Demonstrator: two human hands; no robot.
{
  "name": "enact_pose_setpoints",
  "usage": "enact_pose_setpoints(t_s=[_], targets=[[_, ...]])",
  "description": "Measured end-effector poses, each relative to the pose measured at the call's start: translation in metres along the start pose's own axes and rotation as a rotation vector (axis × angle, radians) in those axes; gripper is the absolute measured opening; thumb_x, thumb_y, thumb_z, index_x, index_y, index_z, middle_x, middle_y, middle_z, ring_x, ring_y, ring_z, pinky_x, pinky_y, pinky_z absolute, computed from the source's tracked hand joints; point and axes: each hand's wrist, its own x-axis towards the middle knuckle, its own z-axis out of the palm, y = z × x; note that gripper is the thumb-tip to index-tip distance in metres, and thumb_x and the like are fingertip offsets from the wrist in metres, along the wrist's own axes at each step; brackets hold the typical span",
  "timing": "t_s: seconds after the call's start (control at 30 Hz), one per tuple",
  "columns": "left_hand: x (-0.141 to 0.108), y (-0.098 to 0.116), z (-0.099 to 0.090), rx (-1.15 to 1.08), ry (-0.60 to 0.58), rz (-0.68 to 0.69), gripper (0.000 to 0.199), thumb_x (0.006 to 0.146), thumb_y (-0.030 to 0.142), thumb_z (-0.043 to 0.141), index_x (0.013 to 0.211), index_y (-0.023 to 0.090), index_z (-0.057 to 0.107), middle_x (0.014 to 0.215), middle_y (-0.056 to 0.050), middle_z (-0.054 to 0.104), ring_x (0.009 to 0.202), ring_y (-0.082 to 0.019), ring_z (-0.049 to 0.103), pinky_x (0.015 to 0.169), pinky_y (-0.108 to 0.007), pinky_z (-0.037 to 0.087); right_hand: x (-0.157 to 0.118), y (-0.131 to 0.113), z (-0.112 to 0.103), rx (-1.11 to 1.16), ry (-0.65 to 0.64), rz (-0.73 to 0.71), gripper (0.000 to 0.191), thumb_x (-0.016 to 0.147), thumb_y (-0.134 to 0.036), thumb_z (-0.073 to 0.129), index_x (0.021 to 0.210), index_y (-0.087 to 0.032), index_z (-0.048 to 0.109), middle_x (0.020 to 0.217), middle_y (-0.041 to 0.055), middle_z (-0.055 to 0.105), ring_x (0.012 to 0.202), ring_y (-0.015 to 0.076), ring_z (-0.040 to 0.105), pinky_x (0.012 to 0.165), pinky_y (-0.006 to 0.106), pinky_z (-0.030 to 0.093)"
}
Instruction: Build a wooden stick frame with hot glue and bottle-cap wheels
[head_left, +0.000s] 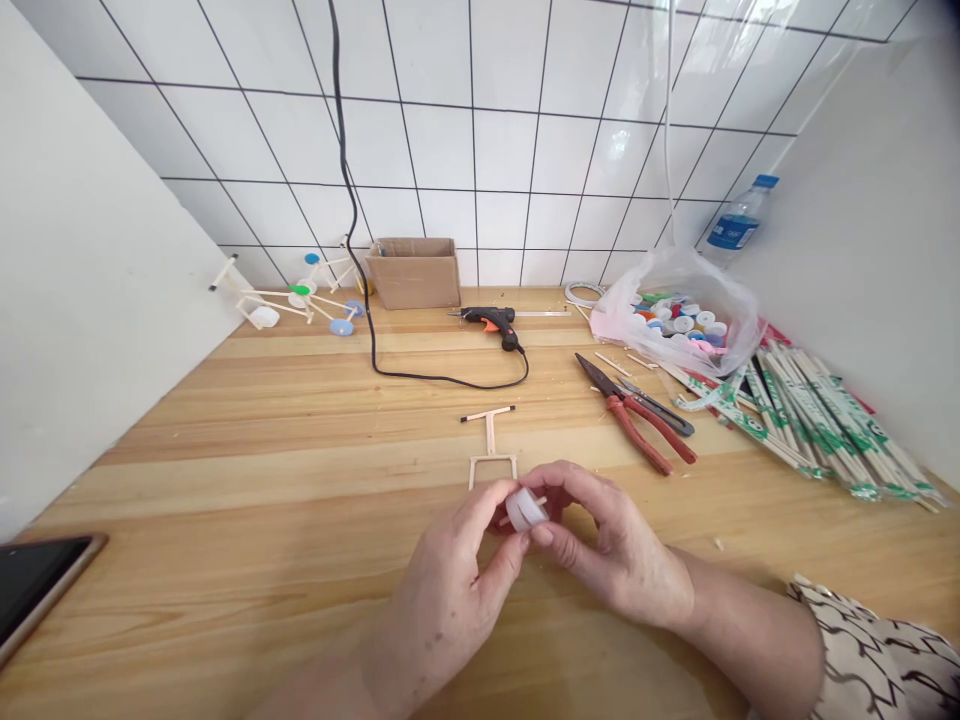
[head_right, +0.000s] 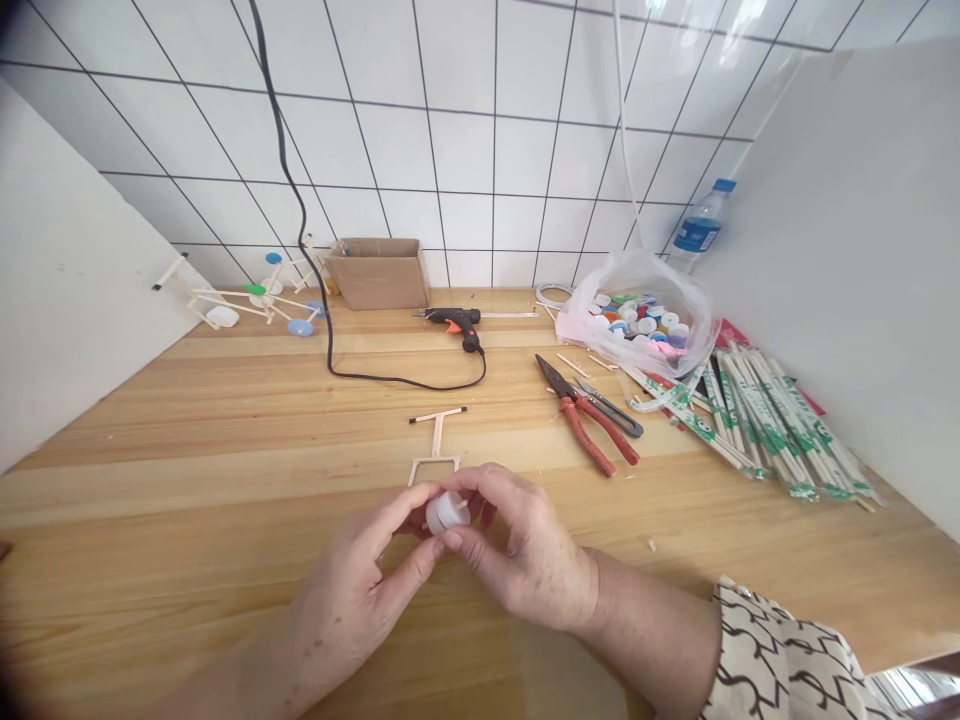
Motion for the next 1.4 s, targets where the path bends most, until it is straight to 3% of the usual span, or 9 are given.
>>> enact_pose_setpoints(t_s=[0.2,0.37,0.63,0.87,1.4], targets=[[0.001,0.003,0.000,-0.088,0.010,-0.067,0.027,0.087,0.019,0.054,0.113,0.021,0.056,0.108,-0.006,0.070,0.096,-0.018,0.067,0.087,-0.029,0.053,0.001,-0.003,-0.001,0.005,-0.006,0.072,0.014,0.087,-0.020,0.055,0.101,-0.017,0.054,0.087,0.0060,0.062,0.076,0.0161,0.057,0.070,0.030,0.050],[0.004,0.006,-0.003,-0.127,-0.001,-0.083,0.023,0.086,0.017,0.055,0.108,0.021,0.058,0.107,-0.005,0.070,0.094,-0.017,0.067,0.085,-0.027,0.053,0.001,-0.004,0.000,0.063,-0.006,0.045,0.016,0.087,-0.020,0.056,0.102,-0.018,0.053,0.087,0.0046,0.060,0.076,0.0150,0.056,0.069,0.029,0.050],[0.008,0.012,-0.010,-0.308,-0.058,-0.142,0.014,0.084,0.019,0.058,0.098,0.022,0.061,0.098,-0.001,0.072,0.089,-0.016,0.066,0.079,-0.024,0.052,0.000,0.002,0.003,0.208,-0.021,0.065,0.024,0.087,-0.037,0.060,0.100,-0.018,0.055,0.089,0.0073,0.064,0.078,0.0165,0.059,0.069,0.031,0.049],[0.010,0.017,-0.013,-0.432,-0.118,-0.231,0.014,0.085,0.025,0.060,0.098,0.020,0.061,0.098,-0.003,0.071,0.087,-0.016,0.065,0.076,-0.024,0.051,0.001,0.002,0.002,0.157,-0.032,0.003,0.022,0.091,-0.041,0.053,0.099,-0.020,0.052,0.085,0.0037,0.059,0.075,0.0142,0.054,0.068,0.028,0.047],[0.005,0.013,-0.013,-0.299,-0.081,-0.108,0.013,0.086,0.025,0.059,0.099,0.023,0.058,0.098,-0.001,0.069,0.089,-0.015,0.064,0.077,-0.022,0.050,-0.004,0.001,0.006,0.139,0.000,0.022,0.018,0.092,-0.036,0.051,0.099,-0.019,0.052,0.088,0.0050,0.059,0.079,0.0160,0.054,0.073,0.031,0.045]])
